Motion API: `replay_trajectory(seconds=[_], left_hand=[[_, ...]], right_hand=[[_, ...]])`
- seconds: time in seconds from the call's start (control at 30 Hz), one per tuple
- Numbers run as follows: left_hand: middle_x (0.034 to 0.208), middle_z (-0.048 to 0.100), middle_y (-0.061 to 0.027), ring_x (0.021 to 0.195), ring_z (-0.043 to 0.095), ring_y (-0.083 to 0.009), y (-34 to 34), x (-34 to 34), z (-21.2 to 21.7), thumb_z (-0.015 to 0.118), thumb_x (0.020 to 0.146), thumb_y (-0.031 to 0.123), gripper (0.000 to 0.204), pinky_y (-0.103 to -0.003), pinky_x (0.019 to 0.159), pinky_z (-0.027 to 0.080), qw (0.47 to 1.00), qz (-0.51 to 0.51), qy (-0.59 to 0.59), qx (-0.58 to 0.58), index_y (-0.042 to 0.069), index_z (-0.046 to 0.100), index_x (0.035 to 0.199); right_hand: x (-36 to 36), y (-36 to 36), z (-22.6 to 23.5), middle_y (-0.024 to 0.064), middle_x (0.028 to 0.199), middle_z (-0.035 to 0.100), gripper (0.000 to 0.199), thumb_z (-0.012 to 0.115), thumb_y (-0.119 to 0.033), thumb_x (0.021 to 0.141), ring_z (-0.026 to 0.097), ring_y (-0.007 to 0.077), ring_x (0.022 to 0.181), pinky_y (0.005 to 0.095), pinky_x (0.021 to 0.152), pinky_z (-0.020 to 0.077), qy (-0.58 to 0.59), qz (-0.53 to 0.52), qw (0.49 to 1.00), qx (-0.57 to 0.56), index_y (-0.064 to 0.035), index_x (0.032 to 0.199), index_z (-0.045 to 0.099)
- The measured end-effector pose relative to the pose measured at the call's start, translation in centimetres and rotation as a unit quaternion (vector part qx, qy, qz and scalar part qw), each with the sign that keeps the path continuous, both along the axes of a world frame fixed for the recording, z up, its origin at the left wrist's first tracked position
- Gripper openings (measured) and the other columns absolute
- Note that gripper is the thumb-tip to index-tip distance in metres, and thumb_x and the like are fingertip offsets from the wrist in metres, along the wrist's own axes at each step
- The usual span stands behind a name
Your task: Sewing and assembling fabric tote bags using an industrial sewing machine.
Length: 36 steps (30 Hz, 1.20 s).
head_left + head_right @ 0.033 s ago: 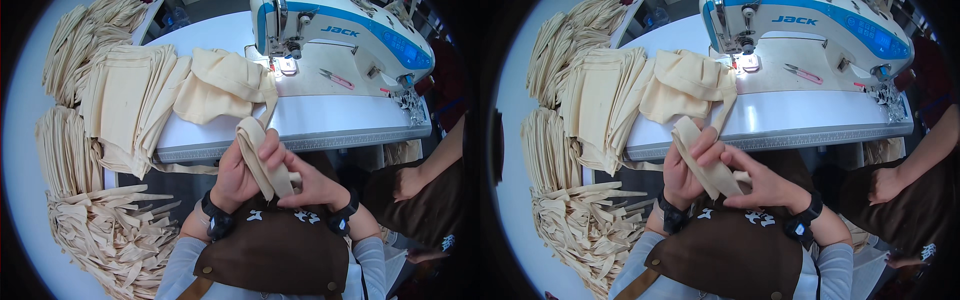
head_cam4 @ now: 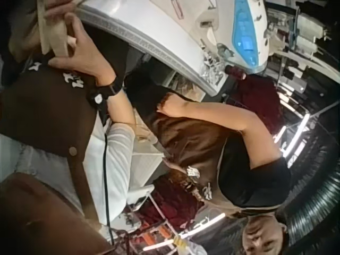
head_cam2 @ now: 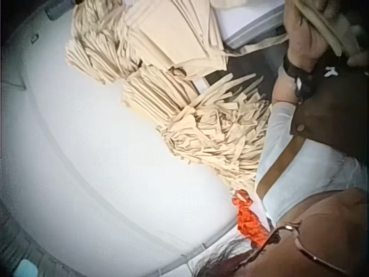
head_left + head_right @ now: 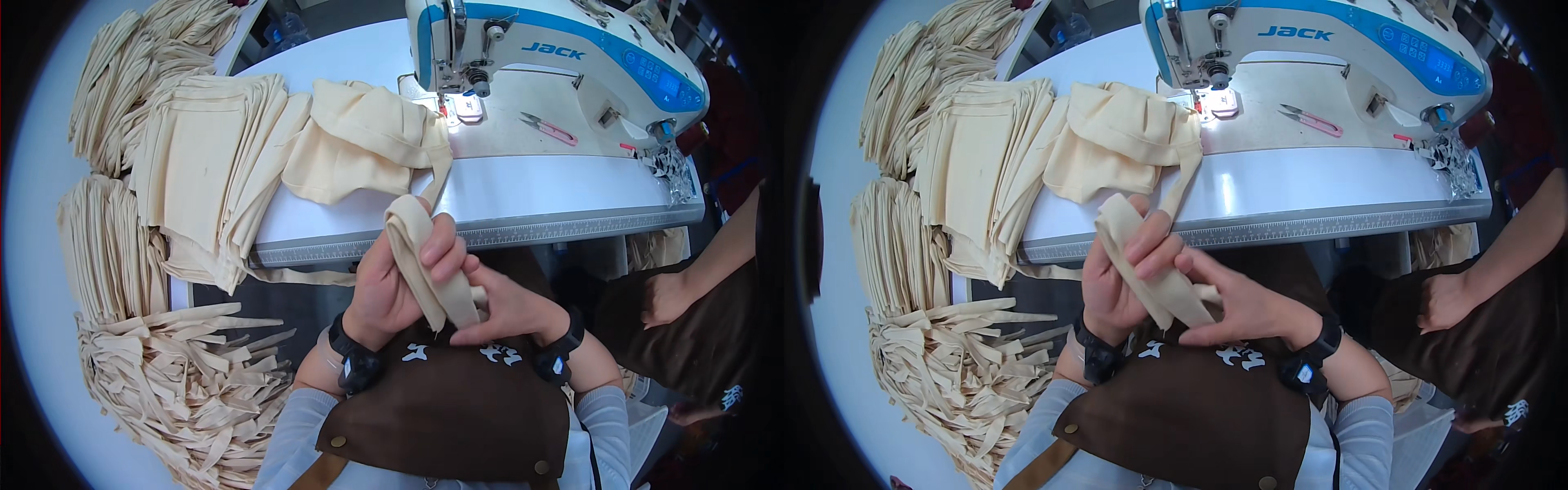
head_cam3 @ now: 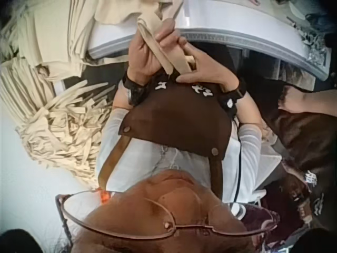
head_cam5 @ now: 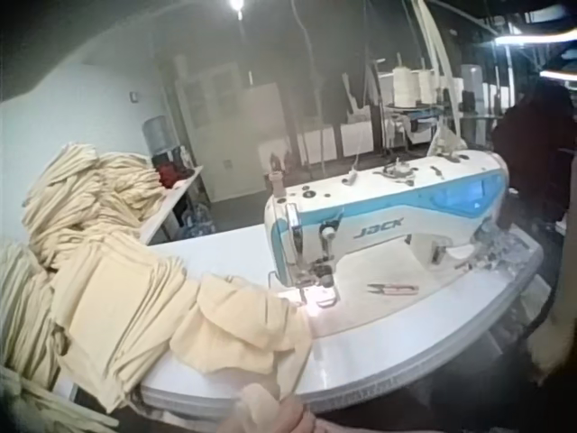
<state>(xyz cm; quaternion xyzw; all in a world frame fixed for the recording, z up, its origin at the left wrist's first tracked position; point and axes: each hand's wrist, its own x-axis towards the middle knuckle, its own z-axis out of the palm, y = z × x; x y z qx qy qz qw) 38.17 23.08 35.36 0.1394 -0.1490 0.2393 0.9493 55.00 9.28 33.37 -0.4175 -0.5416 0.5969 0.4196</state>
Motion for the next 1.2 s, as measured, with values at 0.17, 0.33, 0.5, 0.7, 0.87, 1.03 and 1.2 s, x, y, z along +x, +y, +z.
replay_trajectory(seconds=[0.17,0.33,0.5,0.7,0.87,1.03,1.2], left_hand=[[0.107,0.049,-0.0015,0.097,0.055,-0.0189,0.5,-0.8,2.1,0.045,0.123,0.038,0.05,-0.054,0.12,0.05,0.995,0.083,0.047,-0.004,0.015,0.046,0.168],[0.108,0.059,-0.0054,0.108,0.065,-0.0215,2.4,-1.1,-0.8,0.058,0.117,0.029,0.05,-0.054,0.12,0.052,0.903,0.246,0.317,0.15,0.009,0.049,0.162],[0.137,0.069,-0.0122,0.135,0.067,-0.0222,0.0,1.6,-2.6,0.054,0.117,0.022,0.042,-0.042,0.121,0.05,0.905,0.005,0.373,0.202,0.0,0.052,0.153],[0.161,0.053,-0.0082,0.145,0.059,-0.0182,-1.8,2.3,-2.8,0.05,0.122,0.04,0.064,-0.04,0.117,0.054,0.914,-0.164,0.328,0.176,0.012,0.028,0.175],[0.159,0.055,-0.0074,0.144,0.056,-0.0166,-0.8,1.4,-3.3,0.057,0.12,0.037,0.062,-0.037,0.119,0.051,0.844,-0.174,0.377,0.34,0.008,0.038,0.171],[0.16,0.056,-0.0084,0.146,0.055,-0.0176,-0.1,0.4,-2.8,0.062,0.117,0.031,0.058,-0.036,0.121,0.049,0.837,-0.172,0.378,0.356,0.005,0.047,0.166],[0.16,0.058,-0.011,0.144,0.059,-0.0202,-0.1,0.3,-4.0,0.063,0.116,0.023,0.053,-0.037,0.119,0.052,0.855,-0.096,0.367,0.355,0.005,0.05,0.165]], right_hand=[[0.4,0.1,-0.9,-0.0006,0.121,0.071,0.054,0.087,-0.011,0.099,0.069,0.0096,0.107,0.0304,0.099,0.0566,0.052,0.091,0.988,-0.114,-0.0045,0.147,0.062],[2.0,-1.0,1.7,0.0004,0.113,0.071,0.041,0.079,-0.004,0.099,0.067,0.0083,0.102,0.0273,0.091,0.056,-0.018,-0.188,0.982,-0.01,-0.0036,0.137,0.063],[3.2,-0.6,2.7,0.0096,0.123,0.066,0.032,0.075,-0.013,0.101,0.064,0.0137,0.112,0.0306,0.097,0.0533,-0.075,-0.271,0.944,0.172,-0.0012,0.127,0.061],[2.8,1.7,1.7,0.0169,0.127,0.064,0.026,0.07,-0.013,0.104,0.065,0.025,0.116,0.0376,0.102,0.0539,-0.132,-0.272,0.901,0.311,-0.002,0.125,0.059],[2.9,1.8,0.0,0.0226,0.141,0.062,0.036,0.073,-0.011,0.101,0.067,0.0304,0.121,0.0416,0.107,0.0546,-0.204,-0.213,0.903,0.312,-0.0028,0.131,0.056],[2.1,2.1,-0.2,0.0278,0.158,0.052,0.087,0.093,-0.025,0.091,0.063,0.0429,0.141,0.0554,0.116,0.0519,-0.218,-0.206,0.881,0.366,-0.008,0.16,0.044],[1.1,2.0,-0.6,0.0173,0.17,0.042,0.1,0.1,-0.039,0.08,0.05,0.0424,0.154,0.0597,0.123,0.0483,-0.255,-0.2,0.85,0.416,-0.0252,0.165,0.05]])
